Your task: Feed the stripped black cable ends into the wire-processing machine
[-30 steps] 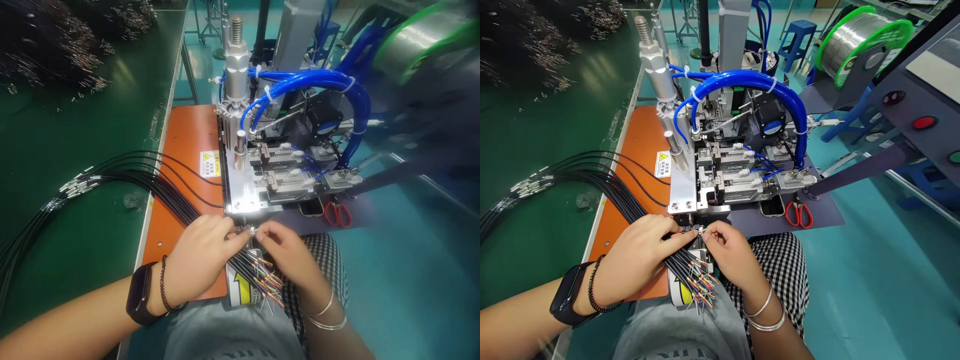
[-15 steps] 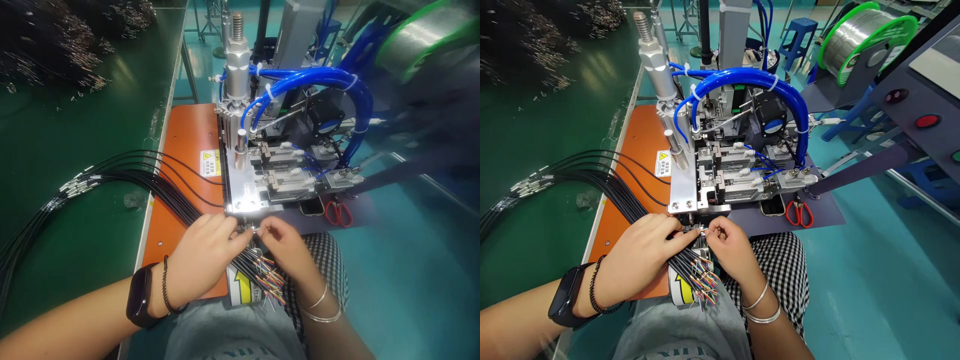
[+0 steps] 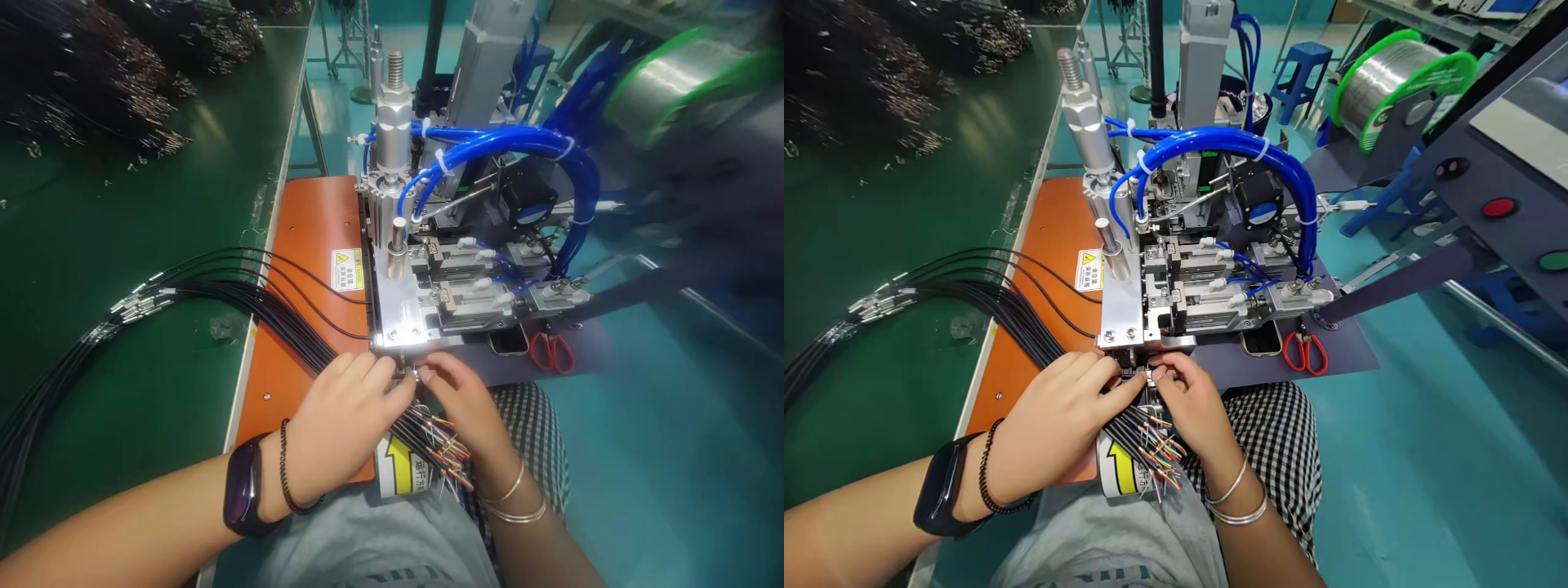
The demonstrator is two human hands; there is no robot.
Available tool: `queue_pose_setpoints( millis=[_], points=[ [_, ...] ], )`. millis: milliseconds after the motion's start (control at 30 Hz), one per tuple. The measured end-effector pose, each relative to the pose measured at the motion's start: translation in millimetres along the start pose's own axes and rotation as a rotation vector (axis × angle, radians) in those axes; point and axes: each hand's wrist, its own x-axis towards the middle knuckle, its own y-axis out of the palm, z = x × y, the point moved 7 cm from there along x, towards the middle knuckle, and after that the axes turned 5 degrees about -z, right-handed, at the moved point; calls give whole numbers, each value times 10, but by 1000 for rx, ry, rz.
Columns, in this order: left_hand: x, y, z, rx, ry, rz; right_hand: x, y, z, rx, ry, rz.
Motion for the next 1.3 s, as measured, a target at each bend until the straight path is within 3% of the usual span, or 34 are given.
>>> queue_pose_setpoints(
  millis=[200,333,500,667,733,833,900,1100,1300],
  points=[
    [-28,26,24,-18,29,-30,-32,-31,170,-85,-129,-62],
    [-42,19,12,-27,20,27,-26,-66,119,-216,-79,-150],
    [-164,-65,2,42,-44,3,-6,-22,31,-181,6,-110],
    [-248,-89,1,63,-68,20,-103,-155,185,-276,-166,-202],
    [-232,-103,8,83,-69,-5,-190,-124,351,-345,-360,-89],
    [-203,-126,5,100,-50,-56,-400,55,553,-418,-668,279],
    [-199,-126,11,92,-47,-63,-490,94,608,-403,-763,394],
    [-201,-122,92,30,-82,-77,-432,96,604,-316,-792,262],
    [-213,-237,50,-1,-16,-310,-327,166,527,-332,-726,85]
  ],
)
